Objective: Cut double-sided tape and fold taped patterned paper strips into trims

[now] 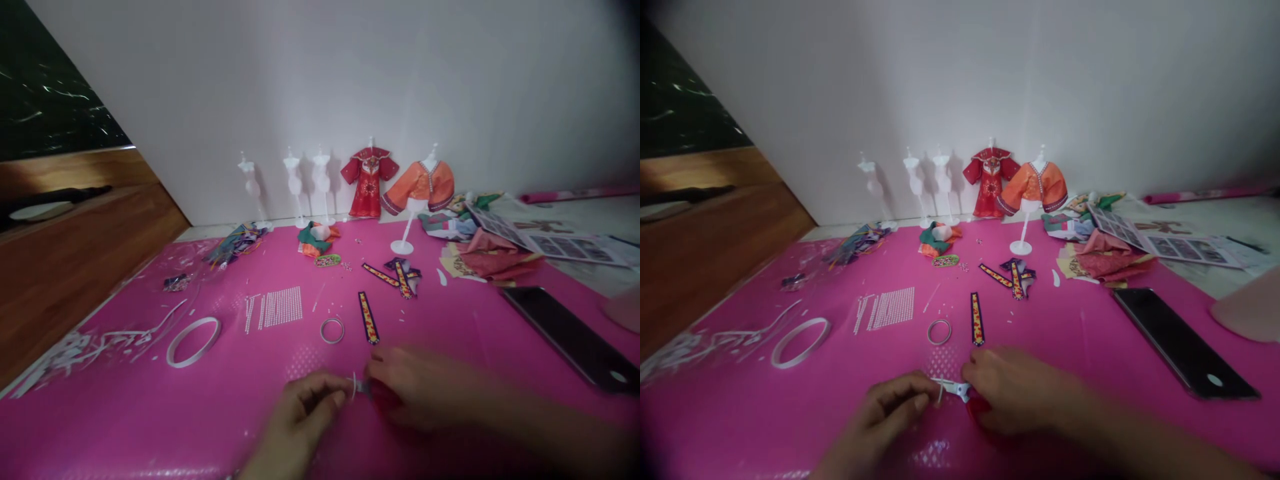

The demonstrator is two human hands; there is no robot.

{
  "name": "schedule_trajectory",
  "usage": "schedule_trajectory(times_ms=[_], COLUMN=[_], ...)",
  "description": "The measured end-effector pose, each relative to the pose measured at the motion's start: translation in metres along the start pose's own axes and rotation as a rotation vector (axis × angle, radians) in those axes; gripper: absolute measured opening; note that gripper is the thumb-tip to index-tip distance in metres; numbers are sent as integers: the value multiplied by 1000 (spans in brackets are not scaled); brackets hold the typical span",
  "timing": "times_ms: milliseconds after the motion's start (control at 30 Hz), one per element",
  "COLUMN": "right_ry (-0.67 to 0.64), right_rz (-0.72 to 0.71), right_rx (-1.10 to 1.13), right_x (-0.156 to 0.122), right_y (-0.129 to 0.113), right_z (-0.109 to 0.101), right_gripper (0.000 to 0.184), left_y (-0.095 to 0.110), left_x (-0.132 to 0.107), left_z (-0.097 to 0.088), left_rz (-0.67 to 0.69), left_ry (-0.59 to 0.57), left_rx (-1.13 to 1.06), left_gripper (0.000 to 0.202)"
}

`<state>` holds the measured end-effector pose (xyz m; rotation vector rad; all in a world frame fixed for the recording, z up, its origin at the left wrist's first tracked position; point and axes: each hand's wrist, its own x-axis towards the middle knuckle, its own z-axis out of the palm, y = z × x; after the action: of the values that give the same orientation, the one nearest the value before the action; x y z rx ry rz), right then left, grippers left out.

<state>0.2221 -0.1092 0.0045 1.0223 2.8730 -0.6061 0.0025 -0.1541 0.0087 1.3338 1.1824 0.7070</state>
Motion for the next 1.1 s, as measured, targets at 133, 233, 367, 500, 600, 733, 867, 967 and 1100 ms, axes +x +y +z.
schedule_trajectory(times_ms=[133,233,367,500,600,733,867,967,1100], right_ry=[74,213,206,99,57,57,112,216,258], right_rz=[-17,63,221,215,227,236,171,154,214], right_rx=[160,370,742,900,912,898,866,802,678], right_x=[-9,-13,-12,-8,-5,-2,1,2,8], right_y=[14,27,32,27,26,26,28,37,60], right_z=[-8,-16,-22,-24,-25,-23,-24,-33,-46], right_gripper=[18,14,21,28,29,23,18,17,19], left_y=[-5,-2,6,9,9,11,10,7,8], left_x=[1,4,15,24,27,29,35,41,46], left_z=[3,8,15,17,16,17,17,10,1], left_rz=[-39,-98,-137,-162,-172,-177,-158,-151,54], left_ry=[-18,-65,-136,-169,-170,-155,-165,-146,-116], left_rx=[37,-25,-153,-218,-220,-210,-222,-195,183], left_gripper=[25,24,24,24,21,16,19,29,19])
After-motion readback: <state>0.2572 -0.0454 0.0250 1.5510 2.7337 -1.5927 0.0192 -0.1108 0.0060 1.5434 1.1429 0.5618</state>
